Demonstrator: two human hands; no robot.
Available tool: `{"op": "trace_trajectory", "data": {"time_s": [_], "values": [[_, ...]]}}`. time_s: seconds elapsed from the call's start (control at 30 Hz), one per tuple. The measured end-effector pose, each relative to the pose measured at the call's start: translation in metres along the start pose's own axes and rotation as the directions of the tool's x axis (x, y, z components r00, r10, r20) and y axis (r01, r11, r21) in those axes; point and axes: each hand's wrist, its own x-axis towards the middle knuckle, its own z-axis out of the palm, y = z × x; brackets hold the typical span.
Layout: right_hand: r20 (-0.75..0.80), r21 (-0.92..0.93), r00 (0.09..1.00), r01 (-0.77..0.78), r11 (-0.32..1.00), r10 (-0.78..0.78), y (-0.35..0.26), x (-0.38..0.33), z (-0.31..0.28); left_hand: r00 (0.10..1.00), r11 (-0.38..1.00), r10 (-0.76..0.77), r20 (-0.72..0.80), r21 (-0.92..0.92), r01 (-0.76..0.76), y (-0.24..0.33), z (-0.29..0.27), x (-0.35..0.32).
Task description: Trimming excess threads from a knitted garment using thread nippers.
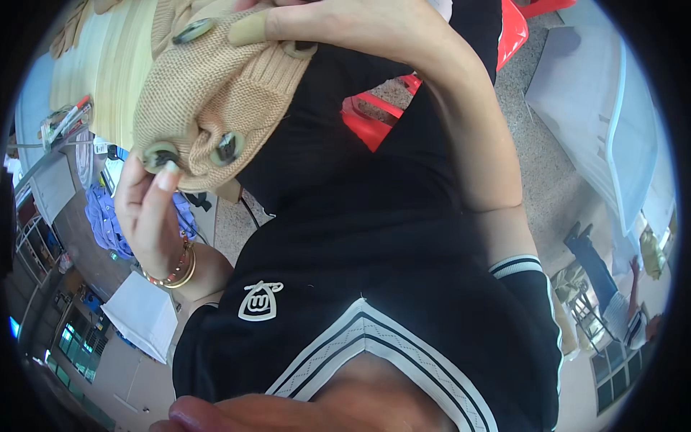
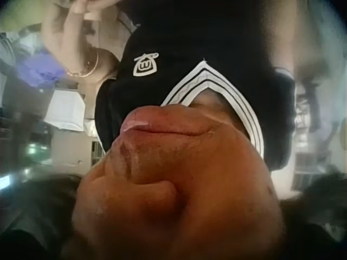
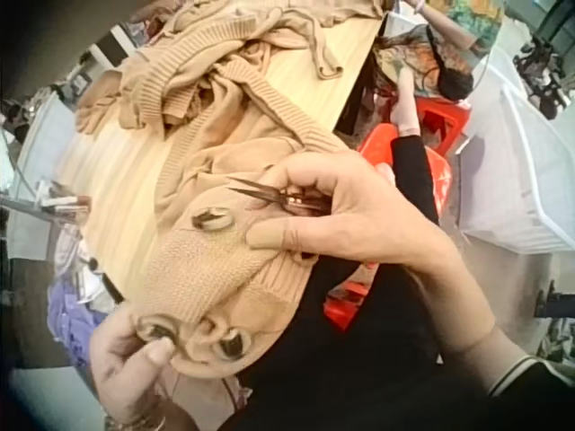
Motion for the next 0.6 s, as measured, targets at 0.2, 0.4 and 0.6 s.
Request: {"op": "trace_trajectory", "data": {"time_s": [0.2,0.4,0.6], "values": [[-0.136,-0.097,0.98,0.133,0.986,-0.146,-0.017,-0.007,0.008,0.89,0.706,0.414,0.192,-0.685,-0.18,-0.026,-0.036,0.025],[-0.291,0.088,0.88,0.415,0.906,-0.375,-0.012,-0.018,-0.011,0.884,0.497,0.448,0.135,-0.859,-0.121,0.004,-0.044,0.055],[-0.339,0.023,0.746,0.615,0.788,-0.573,-0.022,-0.032,-0.046,0.839,0.952,0.299,0.454,-0.201,-0.231,0.072,-0.055,0.052]]}}
